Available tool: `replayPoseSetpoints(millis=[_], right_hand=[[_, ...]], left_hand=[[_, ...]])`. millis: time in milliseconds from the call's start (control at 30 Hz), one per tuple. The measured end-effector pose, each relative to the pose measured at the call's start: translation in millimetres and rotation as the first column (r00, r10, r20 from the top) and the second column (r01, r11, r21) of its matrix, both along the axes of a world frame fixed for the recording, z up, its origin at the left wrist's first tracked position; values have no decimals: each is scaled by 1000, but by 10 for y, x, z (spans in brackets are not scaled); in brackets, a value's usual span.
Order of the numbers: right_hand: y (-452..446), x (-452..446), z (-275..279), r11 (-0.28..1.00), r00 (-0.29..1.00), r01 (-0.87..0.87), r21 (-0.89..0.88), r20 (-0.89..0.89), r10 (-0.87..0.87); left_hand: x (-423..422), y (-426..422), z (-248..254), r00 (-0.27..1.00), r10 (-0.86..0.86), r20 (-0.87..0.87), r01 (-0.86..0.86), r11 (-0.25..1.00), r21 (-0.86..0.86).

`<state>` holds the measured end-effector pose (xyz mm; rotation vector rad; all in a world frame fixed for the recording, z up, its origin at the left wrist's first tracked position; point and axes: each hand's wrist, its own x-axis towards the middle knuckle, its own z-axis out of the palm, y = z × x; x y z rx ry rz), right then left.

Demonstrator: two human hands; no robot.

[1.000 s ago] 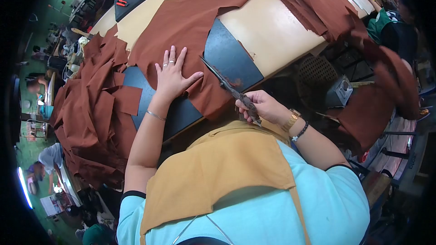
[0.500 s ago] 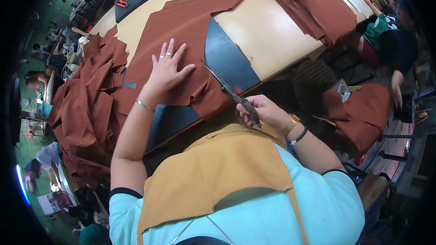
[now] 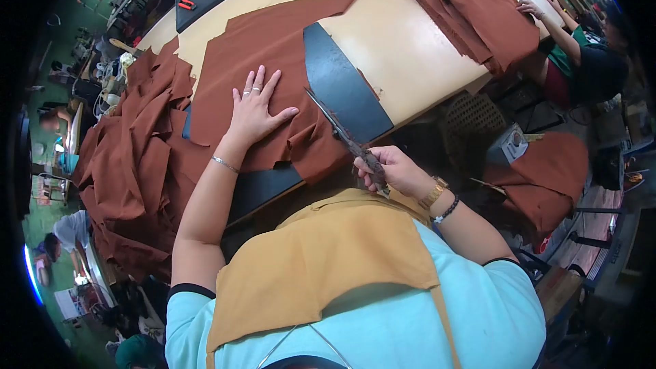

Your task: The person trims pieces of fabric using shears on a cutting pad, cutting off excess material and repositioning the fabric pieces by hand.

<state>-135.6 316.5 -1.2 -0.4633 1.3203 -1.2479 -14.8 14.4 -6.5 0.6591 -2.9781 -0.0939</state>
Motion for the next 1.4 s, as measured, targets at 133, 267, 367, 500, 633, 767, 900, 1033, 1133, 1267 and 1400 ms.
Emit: replayPoseSetpoints(millis=[133,267,367,500,633,767,900,1033,1133,1267,1400], right_hand=[[-31,-29,27,1000,1000,-28,-6,4,28],[-81,-68,14,1000,1000,-12,22,3,12],[-39,-60,3,1000,1000,-22,-6,15,22],[6,-11,56,1000,1000,3,22,2,-3],[-50,-13,52,1000,1000,2,7,2,-2],[-65,-48,44,1000,1000,0,0,15,0],[-3,0,24,1000,1000,16,-1,5,-16],[37,4,28,1000,1000,21,3,2,-21],[-2,-4,54,1000,1000,20,18,21,-20],[-110,-43,15,1000,998,19,-6,65,-18],[-105,-27,-12,1000,999,27,-8,26,-27]], left_hand=[[39,134,-6,999,48,-3,-48,999,-1],[71,200,-7,999,47,3,-47,999,2],[86,242,11,997,81,7,-81,997,15],[91,340,-25,990,143,6,-144,990,15],[108,484,-11,987,160,11,-160,987,29],[124,604,-4,985,173,6,-173,984,30],[123,618,18,978,203,37,-205,976,73],[62,358,-5,983,184,-4,-183,978,101],[91,142,35,995,100,3,-100,992,75],[95,242,34,997,74,6,-74,996,52],[120,335,26,994,109,-6,-108,993,47]])
